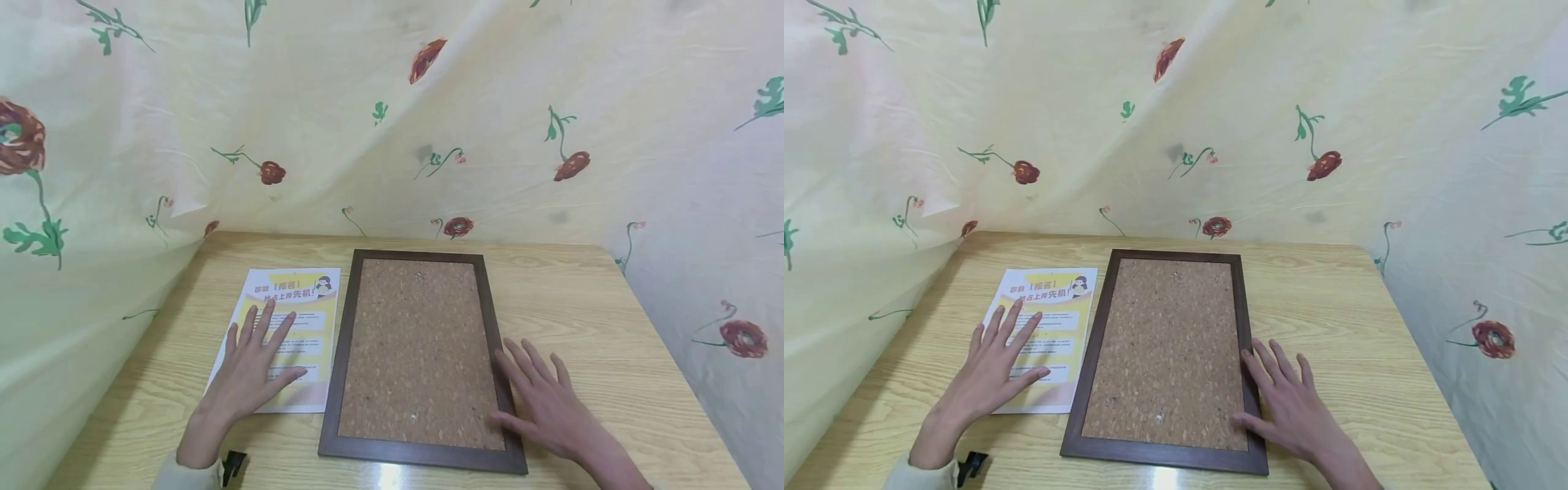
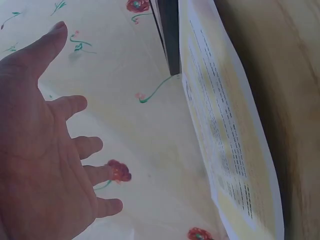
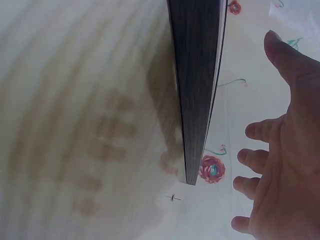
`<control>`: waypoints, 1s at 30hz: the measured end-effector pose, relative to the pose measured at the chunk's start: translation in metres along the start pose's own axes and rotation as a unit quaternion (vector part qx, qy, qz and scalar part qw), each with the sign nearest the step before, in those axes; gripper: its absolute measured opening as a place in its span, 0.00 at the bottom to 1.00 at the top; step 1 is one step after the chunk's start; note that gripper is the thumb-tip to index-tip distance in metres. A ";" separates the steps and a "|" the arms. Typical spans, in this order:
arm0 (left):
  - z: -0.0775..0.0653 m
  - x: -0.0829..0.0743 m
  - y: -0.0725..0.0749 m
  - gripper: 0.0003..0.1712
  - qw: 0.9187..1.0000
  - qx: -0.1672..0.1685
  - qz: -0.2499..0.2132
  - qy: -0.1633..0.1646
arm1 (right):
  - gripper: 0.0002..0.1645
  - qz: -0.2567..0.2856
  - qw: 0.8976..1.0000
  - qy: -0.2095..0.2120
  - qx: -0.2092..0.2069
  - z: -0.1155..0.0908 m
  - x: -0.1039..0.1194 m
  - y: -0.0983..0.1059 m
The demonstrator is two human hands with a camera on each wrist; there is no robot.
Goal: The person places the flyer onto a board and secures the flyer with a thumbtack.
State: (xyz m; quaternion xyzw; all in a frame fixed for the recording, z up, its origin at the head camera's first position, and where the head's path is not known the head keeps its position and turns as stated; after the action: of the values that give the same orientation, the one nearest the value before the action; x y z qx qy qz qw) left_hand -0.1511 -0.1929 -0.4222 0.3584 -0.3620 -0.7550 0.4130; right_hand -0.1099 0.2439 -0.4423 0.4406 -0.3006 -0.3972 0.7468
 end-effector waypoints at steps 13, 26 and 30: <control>-0.004 0.009 -0.002 0.50 0.999 0.022 -0.006 0.025 | 0.59 -0.004 1.000 -0.002 0.015 -0.012 0.014 -0.006; -0.010 0.021 -0.002 0.51 0.995 0.059 -0.016 0.075 | 0.61 0.002 1.000 -0.009 0.017 -0.020 0.022 -0.008; -0.009 0.022 -0.001 0.51 0.996 0.054 -0.016 0.076 | 0.61 -0.001 1.000 -0.001 0.000 -0.021 0.023 -0.005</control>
State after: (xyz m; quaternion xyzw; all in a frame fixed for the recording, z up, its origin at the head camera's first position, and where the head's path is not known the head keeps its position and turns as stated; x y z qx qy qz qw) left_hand -0.1525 -0.2140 -0.4331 0.4420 -0.3645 -0.7114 0.4071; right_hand -0.0830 0.2314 -0.4541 0.4407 -0.3011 -0.3981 0.7461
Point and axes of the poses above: each hand's wrist, its own z-axis towards the middle knuckle, its own y-axis out of the back of the hand, x = y × z, the point moved 6 cm from there along z, towards the middle knuckle, and after that the axes turned 14 degrees about -x, right-handed, at the moved point
